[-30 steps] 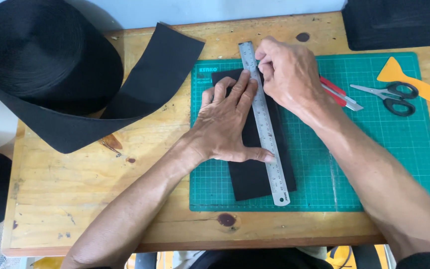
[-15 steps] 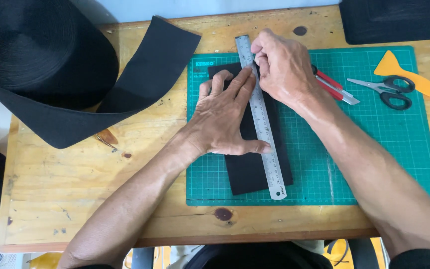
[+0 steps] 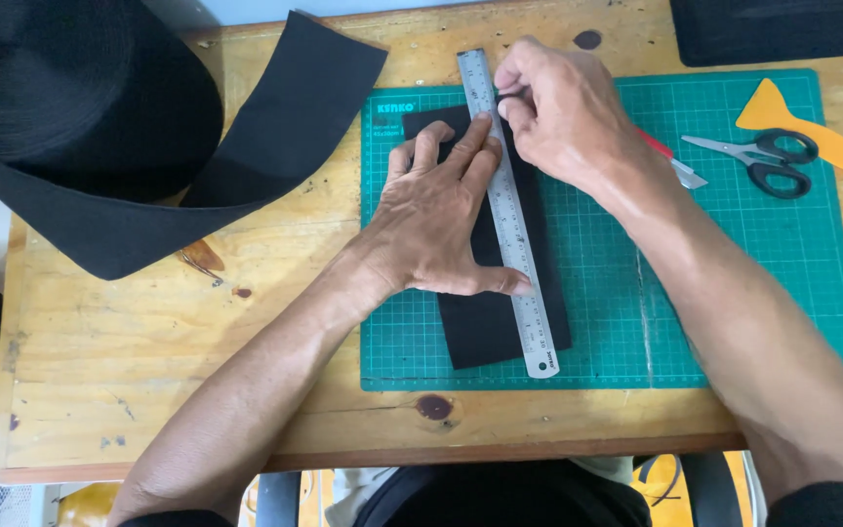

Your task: Measuring and cutting a strip of black material using a ruler and utility knife, then smoothing it with a scraper.

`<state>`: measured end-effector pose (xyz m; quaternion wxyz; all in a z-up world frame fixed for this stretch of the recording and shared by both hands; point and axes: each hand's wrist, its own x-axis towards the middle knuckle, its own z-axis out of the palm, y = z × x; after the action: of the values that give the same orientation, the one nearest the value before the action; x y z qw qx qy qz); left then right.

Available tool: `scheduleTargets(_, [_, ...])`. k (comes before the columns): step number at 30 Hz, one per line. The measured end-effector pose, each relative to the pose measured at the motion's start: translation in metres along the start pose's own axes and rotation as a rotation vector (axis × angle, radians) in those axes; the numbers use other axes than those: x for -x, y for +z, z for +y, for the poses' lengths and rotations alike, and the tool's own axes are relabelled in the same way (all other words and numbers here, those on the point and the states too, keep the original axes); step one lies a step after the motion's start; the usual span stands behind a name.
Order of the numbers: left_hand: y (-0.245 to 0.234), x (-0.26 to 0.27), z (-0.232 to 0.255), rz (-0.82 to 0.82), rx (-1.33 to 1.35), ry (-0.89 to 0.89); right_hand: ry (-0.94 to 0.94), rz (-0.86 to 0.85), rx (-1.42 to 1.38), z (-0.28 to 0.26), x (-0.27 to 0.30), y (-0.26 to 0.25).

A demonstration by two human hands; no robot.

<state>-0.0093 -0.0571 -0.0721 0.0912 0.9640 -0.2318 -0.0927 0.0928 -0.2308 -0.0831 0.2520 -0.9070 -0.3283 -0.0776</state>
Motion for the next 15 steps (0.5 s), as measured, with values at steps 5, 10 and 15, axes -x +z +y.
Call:
scheduleTargets(5, [0.004,-0.002,-0.002,-0.005,-0.022,0.008,-0.078,-0.344,0.076,-0.050,0.042,-0.061])
scheduleTargets(10, [0.003,-0.004,-0.001,-0.028,-0.069,-0.008,0.076,-1.009,-0.078,-0.062,0.103,-0.089])
scheduleTargets(15, [0.007,-0.001,0.001,-0.014,-0.118,0.012,-0.354,-0.540,-0.261,-0.050,0.134,-0.071])
